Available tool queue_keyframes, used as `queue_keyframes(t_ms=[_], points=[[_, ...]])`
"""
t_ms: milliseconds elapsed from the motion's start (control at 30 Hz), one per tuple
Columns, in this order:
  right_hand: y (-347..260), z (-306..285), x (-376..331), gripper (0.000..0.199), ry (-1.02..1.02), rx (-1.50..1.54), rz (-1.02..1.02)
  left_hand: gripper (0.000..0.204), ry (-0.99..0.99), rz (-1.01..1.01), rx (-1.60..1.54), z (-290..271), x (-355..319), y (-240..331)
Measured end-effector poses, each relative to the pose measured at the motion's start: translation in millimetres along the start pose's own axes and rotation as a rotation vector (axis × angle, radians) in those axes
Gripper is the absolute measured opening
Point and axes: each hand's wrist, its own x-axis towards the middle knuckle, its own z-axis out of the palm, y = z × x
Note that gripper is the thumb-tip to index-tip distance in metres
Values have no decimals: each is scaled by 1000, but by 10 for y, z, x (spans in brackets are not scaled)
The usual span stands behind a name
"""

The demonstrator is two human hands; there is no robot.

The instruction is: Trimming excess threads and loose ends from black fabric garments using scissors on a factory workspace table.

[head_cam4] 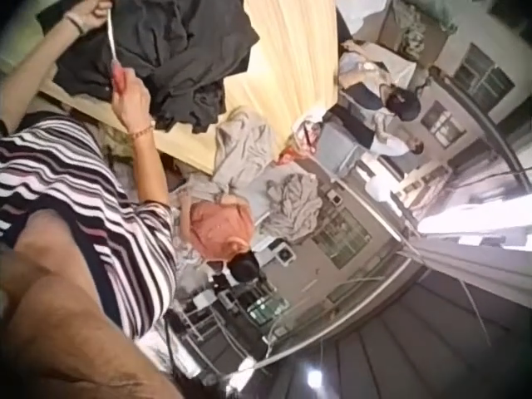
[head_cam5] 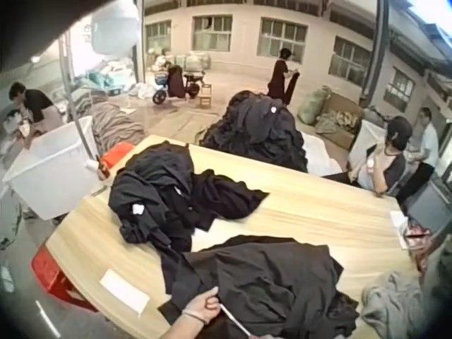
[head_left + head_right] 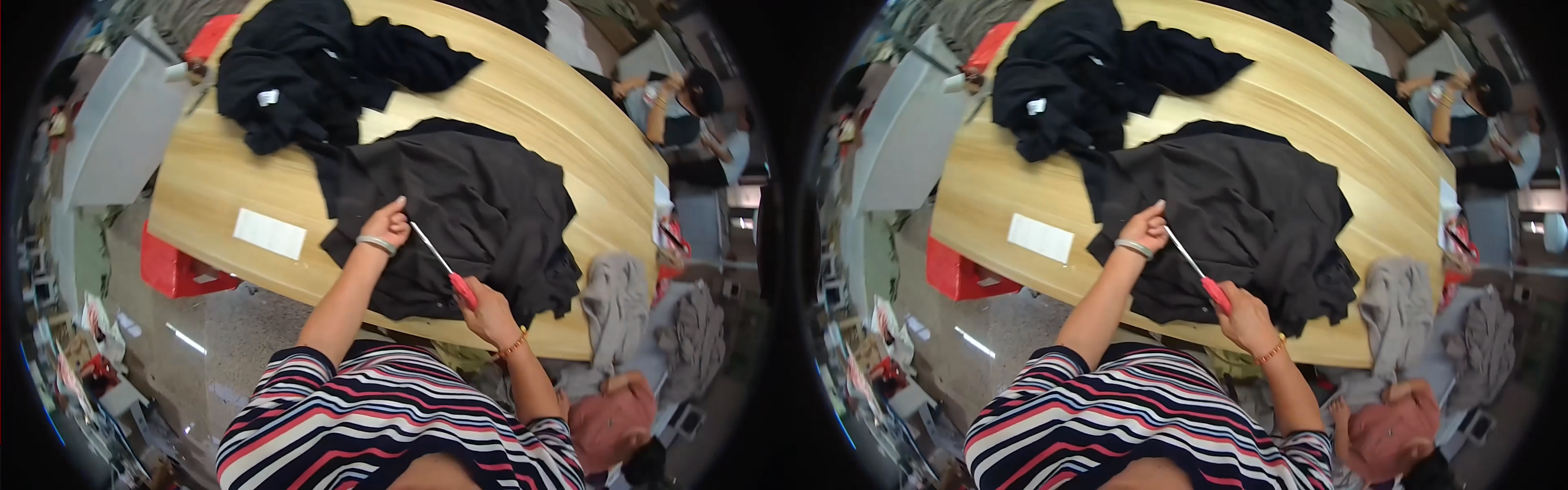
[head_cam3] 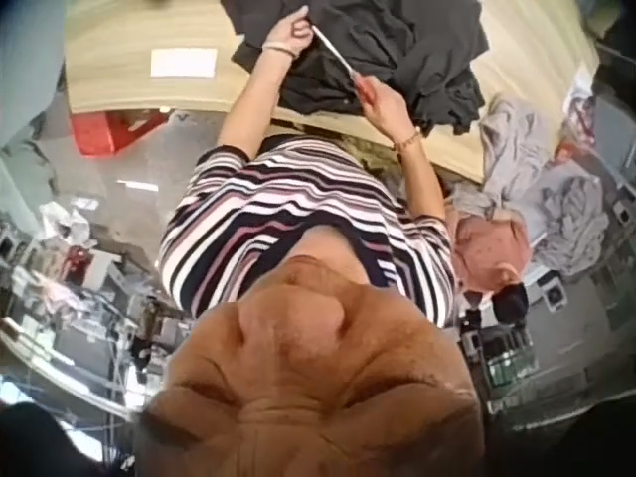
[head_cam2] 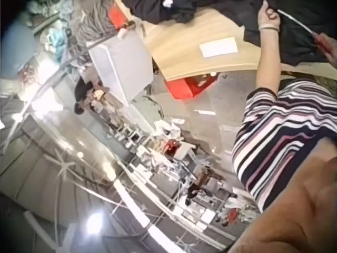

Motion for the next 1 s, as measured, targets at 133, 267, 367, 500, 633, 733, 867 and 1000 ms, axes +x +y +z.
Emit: queue_keyframes(t_ms=[133,267,367,500,633,733,867,1000], points=[[81,24,-4,21,36,-24,20,11,-68,-28,-87,-1,160,75],[74,-3,-21,21,41,-3,63,7,-208,-11,-174,17,208,107],[39,-14,3,20,41,-21,89,13,-202,-12,87,-2,203,106],[36,-10,47,19,35,-59,155,15,-79,85,433,46,151,0],[-36,-96,52,21,-46,-187,232,10,-134,329,506,-16,232,-16],[-123,-173,80,22,-54,-182,215,10,-191,373,605,-49,249,75],[-168,-138,192,22,-24,-161,162,11,-161,367,658,18,260,82],[-168,-151,253,22,-37,-169,192,13,-183,506,771,26,214,66]])
